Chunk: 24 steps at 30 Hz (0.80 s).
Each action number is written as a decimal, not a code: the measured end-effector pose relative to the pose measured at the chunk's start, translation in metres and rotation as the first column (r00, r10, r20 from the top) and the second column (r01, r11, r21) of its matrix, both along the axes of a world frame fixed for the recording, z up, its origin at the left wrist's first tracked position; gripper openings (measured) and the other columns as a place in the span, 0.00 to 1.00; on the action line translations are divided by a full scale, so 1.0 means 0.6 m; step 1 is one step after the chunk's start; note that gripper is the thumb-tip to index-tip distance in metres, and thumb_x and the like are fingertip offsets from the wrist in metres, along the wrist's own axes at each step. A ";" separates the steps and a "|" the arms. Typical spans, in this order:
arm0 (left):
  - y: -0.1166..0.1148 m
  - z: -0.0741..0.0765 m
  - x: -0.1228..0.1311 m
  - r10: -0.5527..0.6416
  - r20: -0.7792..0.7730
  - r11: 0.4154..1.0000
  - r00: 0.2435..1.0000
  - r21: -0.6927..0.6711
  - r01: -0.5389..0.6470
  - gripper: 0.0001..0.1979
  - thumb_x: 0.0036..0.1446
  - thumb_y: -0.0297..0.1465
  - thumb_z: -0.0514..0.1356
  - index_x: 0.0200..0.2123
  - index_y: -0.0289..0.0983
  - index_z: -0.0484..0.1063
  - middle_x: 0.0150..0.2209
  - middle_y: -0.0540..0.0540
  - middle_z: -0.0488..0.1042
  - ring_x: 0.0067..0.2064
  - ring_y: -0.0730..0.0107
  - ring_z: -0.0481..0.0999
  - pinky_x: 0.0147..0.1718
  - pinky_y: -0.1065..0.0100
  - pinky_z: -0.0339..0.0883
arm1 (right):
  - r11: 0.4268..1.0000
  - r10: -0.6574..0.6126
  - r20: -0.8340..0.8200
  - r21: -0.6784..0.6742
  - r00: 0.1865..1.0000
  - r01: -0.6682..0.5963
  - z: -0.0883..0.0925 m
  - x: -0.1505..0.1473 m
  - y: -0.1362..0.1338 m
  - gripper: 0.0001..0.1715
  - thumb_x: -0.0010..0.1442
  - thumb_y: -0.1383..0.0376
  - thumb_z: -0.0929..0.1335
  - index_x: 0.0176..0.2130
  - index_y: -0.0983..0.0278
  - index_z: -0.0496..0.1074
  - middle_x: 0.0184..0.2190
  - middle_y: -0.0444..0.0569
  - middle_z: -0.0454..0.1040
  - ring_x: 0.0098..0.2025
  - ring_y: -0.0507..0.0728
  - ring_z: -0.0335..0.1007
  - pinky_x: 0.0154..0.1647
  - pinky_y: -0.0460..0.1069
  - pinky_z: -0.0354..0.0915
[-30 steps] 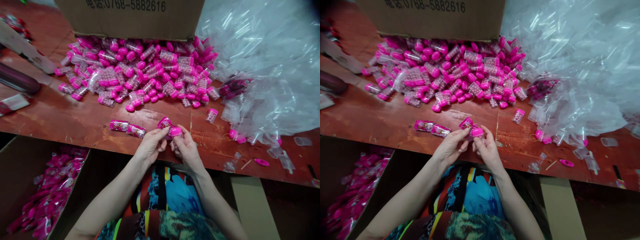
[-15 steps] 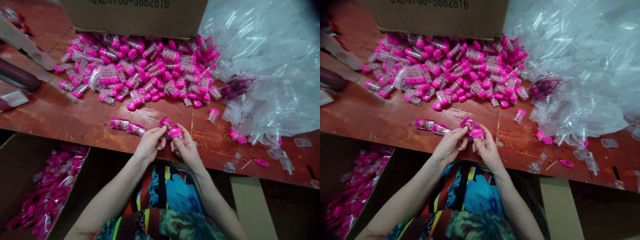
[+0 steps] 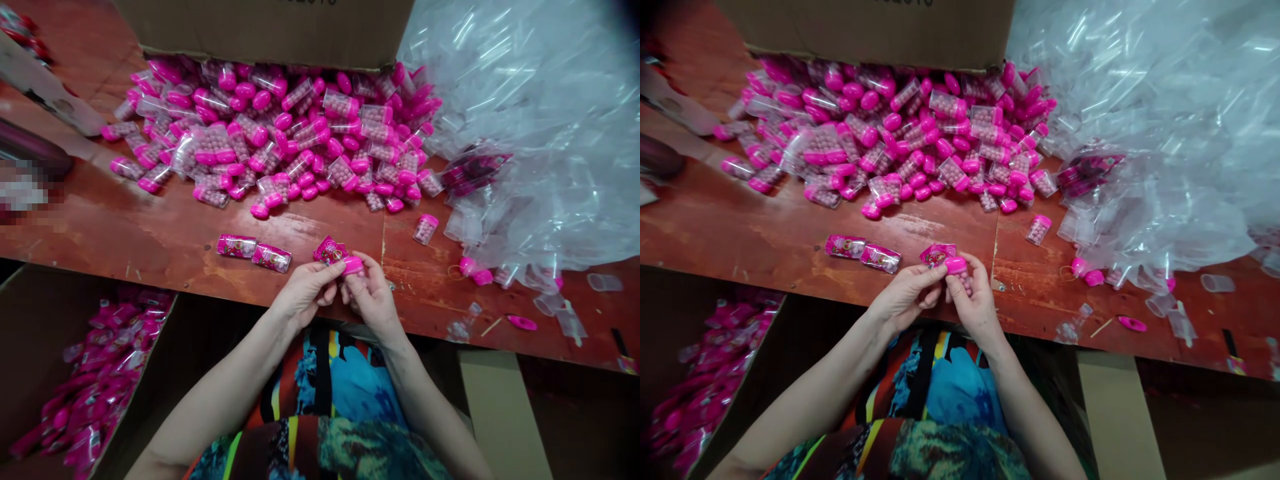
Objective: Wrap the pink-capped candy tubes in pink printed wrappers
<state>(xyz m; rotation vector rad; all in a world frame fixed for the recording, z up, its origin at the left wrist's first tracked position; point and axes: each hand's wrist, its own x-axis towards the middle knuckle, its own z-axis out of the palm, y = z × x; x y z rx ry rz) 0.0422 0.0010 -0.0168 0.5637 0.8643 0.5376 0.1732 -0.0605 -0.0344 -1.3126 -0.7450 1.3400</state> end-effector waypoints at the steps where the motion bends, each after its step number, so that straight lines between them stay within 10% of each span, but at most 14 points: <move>1: -0.001 0.000 0.000 -0.011 0.005 1.000 1.000 0.001 0.011 0.21 0.53 0.43 0.70 0.22 0.31 0.74 0.17 0.47 0.70 0.16 0.84 0.57 0.16 0.74 0.42 | 0.999 -0.037 0.056 0.023 0.998 0.036 -0.002 0.000 0.000 0.28 0.62 0.52 0.72 0.56 0.56 0.63 0.24 0.37 0.68 0.22 0.50 0.63 0.21 0.45 0.57; 24: -0.007 0.000 0.015 0.249 -0.171 0.967 0.953 0.101 -0.234 0.26 0.54 0.51 0.67 0.22 0.35 0.69 0.13 0.52 0.66 0.14 0.82 0.57 0.14 0.75 0.44 | 0.998 -0.056 -0.010 0.015 0.998 0.056 0.011 0.005 -0.005 0.32 0.64 0.52 0.71 0.60 0.58 0.58 0.22 0.37 0.69 0.21 0.50 0.62 0.20 0.45 0.49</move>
